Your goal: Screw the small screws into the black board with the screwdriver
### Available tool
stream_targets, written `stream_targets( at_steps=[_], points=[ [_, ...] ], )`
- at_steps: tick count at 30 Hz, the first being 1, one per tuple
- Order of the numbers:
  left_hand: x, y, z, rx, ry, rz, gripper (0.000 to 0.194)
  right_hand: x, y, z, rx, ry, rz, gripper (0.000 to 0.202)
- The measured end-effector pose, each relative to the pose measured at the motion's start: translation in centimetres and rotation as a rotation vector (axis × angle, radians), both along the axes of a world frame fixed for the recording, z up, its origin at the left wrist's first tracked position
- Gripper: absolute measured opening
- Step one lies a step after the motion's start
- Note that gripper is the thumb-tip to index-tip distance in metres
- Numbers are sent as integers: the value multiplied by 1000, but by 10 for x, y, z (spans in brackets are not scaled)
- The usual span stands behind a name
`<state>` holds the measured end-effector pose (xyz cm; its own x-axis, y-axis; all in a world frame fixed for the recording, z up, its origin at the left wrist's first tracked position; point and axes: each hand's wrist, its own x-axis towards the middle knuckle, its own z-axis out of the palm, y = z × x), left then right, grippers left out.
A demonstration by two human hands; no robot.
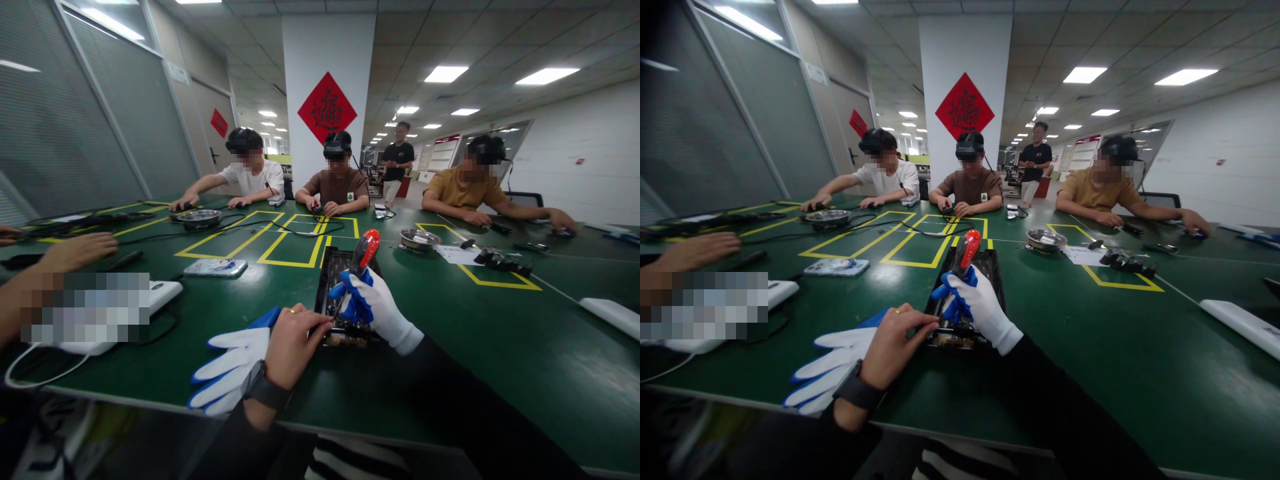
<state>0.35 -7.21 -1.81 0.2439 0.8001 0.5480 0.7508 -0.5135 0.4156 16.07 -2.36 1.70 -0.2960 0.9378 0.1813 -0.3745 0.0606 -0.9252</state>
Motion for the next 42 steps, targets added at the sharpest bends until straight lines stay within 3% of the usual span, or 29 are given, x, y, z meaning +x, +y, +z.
stream_targets(
  at_steps=[6, 13, 23, 38, 42],
  points=[
    [1, -2, 2, -2, -2, -5, 18, 4, 1, 3, -14, 31, 121, 39],
    [1, -3, 3, 7, 0, 3, 18, 1, -1, 0, 65, -14, -2, 31],
    [-3, -4, 6, 42, -79, 140, 22, 0, -5, 3, 79, -46, -15, 35],
    [2, -5, 7, 7, -55, 51, 17, 0, -6, 5, 82, -63, -7, 33],
    [7, -8, 9, -14, -68, 19, 40, 0, -6, 4, 92, -52, -12, 33]
  ],
)
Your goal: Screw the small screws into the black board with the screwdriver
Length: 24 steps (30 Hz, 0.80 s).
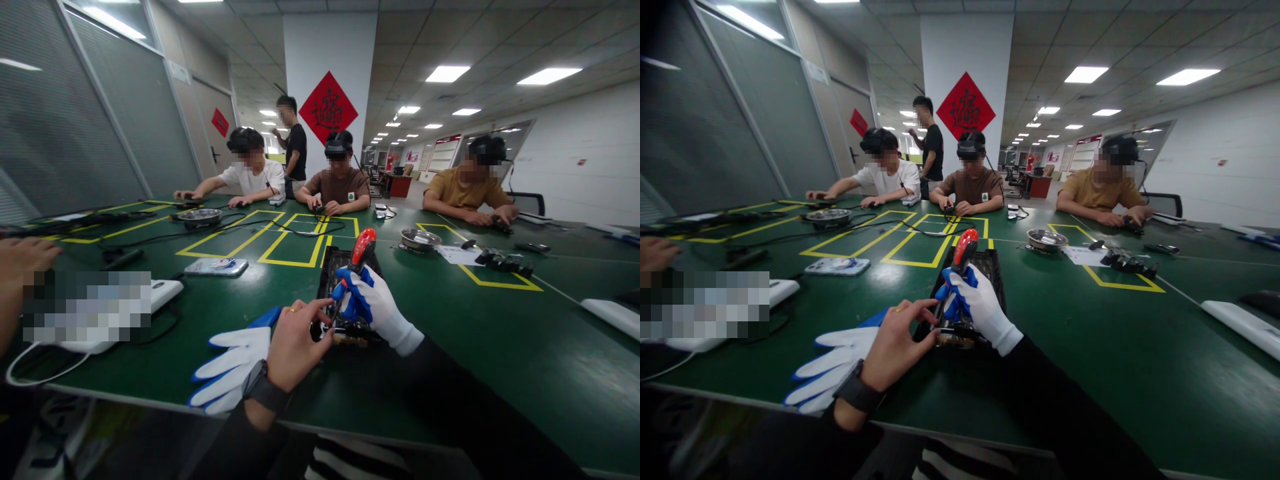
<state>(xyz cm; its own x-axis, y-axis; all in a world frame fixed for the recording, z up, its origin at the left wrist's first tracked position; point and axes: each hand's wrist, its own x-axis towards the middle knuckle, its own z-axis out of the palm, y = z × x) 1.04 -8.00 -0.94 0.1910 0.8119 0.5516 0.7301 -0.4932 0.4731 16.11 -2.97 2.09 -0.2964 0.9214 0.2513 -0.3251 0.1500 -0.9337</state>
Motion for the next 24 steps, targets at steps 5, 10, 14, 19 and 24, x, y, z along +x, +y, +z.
stream_targets(
  at_steps=[5, 10, 14, 19, 24],
  points=[
    [4, -2, 1, -1, 17, 22, 50, 0, -1, 1, -4, 0, -4, 34],
    [3, -5, 5, 16, 1, 89, 39, 0, 0, 1, -18, -2, -12, 34],
    [0, -9, 8, 11, 1, 84, 12, 0, 1, 0, -33, -17, -9, 35],
    [0, -9, 7, -18, 75, 59, 6, 1, 1, 1, -17, -18, -7, 34],
    [1, -9, 7, -19, 115, 59, 11, 1, 1, 0, -5, -11, -11, 34]
  ],
)
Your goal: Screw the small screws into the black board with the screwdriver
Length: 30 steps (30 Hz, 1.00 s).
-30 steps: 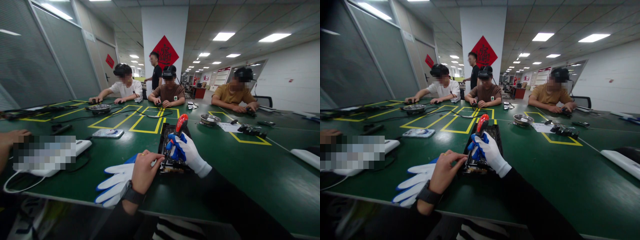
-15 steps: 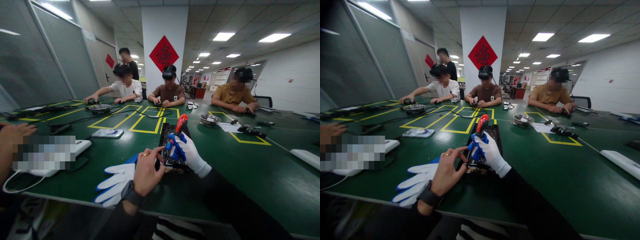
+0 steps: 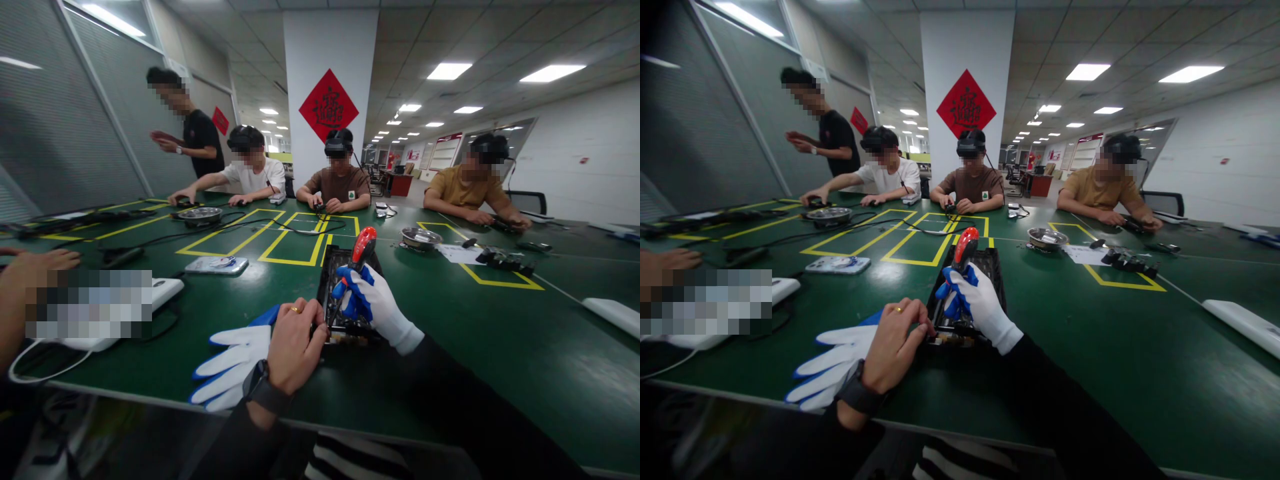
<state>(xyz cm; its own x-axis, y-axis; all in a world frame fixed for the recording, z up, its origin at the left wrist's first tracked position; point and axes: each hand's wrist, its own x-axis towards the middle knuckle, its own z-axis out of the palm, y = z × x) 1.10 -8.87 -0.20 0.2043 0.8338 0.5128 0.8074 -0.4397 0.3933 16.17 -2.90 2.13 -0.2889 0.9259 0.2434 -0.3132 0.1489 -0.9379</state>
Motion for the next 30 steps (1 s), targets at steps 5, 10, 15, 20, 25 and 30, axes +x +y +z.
stream_targets(
  at_steps=[5, 10, 15, 20, 25, 30],
  points=[
    [0, -1, 1, -7, 3, 2, 13, 0, 0, 0, 17, 7, -9, 31],
    [0, -2, 1, 35, -34, 24, 16, 1, 3, -2, 14, 16, -35, 32],
    [0, 2, 1, 98, -100, 77, 17, 1, 4, -2, 20, 31, -35, 29],
    [-3, 10, -6, 53, -52, -10, 14, 0, 1, -2, 18, 16, -50, 29],
    [-4, 12, -10, 69, -57, 7, 12, 0, 3, -1, -30, 44, -6, 31],
    [-2, 11, -8, 74, -51, -9, 12, -1, 5, -3, -47, 93, 91, 32]
  ],
)
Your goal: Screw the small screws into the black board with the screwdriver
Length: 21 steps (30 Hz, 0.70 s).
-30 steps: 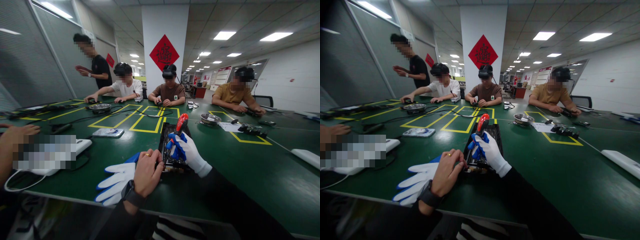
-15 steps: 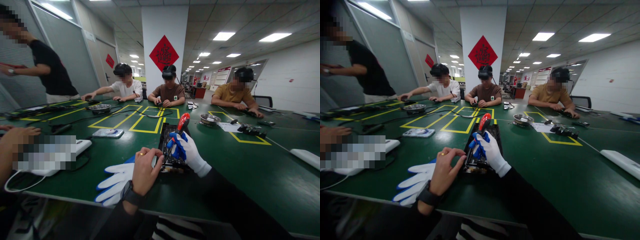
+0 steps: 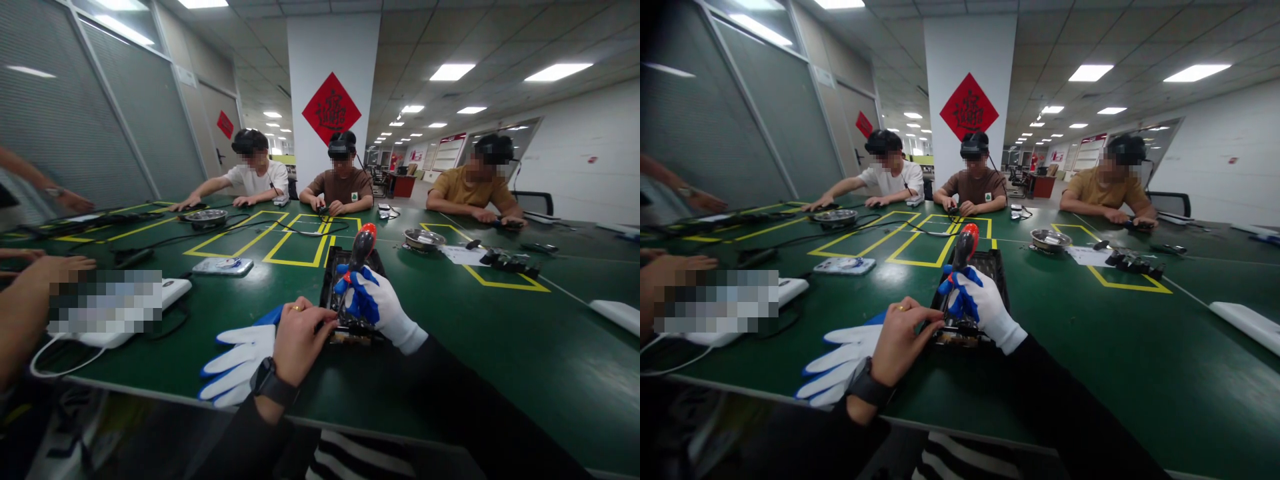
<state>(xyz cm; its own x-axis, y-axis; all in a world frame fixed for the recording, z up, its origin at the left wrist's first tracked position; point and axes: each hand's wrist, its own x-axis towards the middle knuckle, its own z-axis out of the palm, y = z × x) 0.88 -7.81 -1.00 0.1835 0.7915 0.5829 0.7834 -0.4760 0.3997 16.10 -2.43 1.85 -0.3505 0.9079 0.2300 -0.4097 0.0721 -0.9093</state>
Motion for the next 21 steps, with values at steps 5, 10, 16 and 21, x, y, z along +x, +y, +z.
stream_targets(
  at_steps=[5, 10, 16, 21],
  points=[
    [0, 0, 1, -1, 20, -13, 12, -3, -1, -3, 59, -45, -162, 31],
    [-1, 1, -1, 3, 16, -18, 12, 1, 1, -1, -3, -19, 18, 36],
    [-1, 2, -3, 7, 29, -24, 15, 0, 0, -2, 22, -31, -61, 32],
    [-2, 1, -1, 7, 24, -11, 16, 0, 2, -1, -7, -16, -26, 35]
  ],
)
